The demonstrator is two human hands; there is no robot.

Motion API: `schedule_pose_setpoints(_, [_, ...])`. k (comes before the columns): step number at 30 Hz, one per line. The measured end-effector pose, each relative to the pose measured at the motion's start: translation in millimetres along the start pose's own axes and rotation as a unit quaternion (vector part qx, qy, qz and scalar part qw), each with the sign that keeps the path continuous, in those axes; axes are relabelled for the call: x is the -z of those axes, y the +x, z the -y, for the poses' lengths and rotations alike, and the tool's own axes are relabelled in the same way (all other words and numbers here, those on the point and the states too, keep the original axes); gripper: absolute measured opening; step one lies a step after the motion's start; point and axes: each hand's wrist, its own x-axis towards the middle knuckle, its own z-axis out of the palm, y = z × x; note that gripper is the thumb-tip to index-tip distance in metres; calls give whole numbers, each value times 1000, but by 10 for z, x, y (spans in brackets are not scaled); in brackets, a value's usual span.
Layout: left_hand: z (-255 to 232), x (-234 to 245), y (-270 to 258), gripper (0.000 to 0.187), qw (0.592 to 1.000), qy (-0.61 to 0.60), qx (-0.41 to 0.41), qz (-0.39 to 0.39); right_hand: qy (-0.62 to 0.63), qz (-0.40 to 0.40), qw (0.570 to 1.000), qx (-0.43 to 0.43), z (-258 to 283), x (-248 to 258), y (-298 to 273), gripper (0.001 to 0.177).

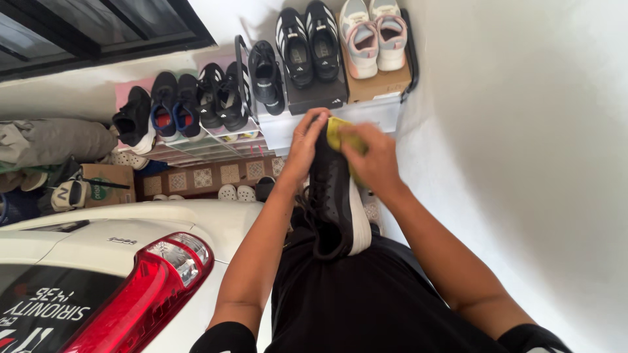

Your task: The person wipes the exterior of a black sneaker with a yellow cloth, focusing on the sole and upper sections. They then place the shoe back on a shelf and pick up a blue sneaker to repeat the wiping process.

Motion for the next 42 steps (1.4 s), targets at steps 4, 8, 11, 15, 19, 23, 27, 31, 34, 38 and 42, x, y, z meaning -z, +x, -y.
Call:
schedule_pose_setpoints(4, [-140,75,-38,22,997,-47,40,-41,41,42,998,-19,118,-2,-404,25])
schedule_pose_setpoints(8, [-190,60,-28,24,999,-40,12,-8,-19,1,1000,15,133,-44,-74,24])
schedule_pose_setpoints(11, [-174,-3,20,26,1000,-18,-18,18,-19,-46,999,20,170,-119,260,20])
schedule_pose_setpoints(15, [-108,60,-29,29,1000,13,13,16,-28,-19,999,4,124,-112,165,20])
schedule_pose_setpoints(19, [-122,210,-81,28,998,-33,40,-23,1,57,993,-100,166,-14,-401,19])
schedule_pose_setpoints(23, [-173,247,-66,28,1000,-20,21,-3,-28,37,998,-35,202,-45,-376,21])
schedule_pose_setpoints(27, [-171,151,-10,29,1000,15,-5,27,-9,-33,999,5,201,-221,90,21])
schedule_pose_setpoints(31, [-147,201,20,27,999,-15,28,42,-25,11,998,64,256,-218,-20,23])
schedule_pose_setpoints(34, [-123,308,-30,25,994,-53,94,11,9,111,989,95,415,-209,-508,25])
schedule_pose_setpoints(38, [-146,344,20,25,999,6,42,5,-64,151,979,122,260,-213,-436,27])
schedule_pose_setpoints(42, [-122,220,62,27,997,-46,49,37,-75,27,996,38,73,-197,42,21])
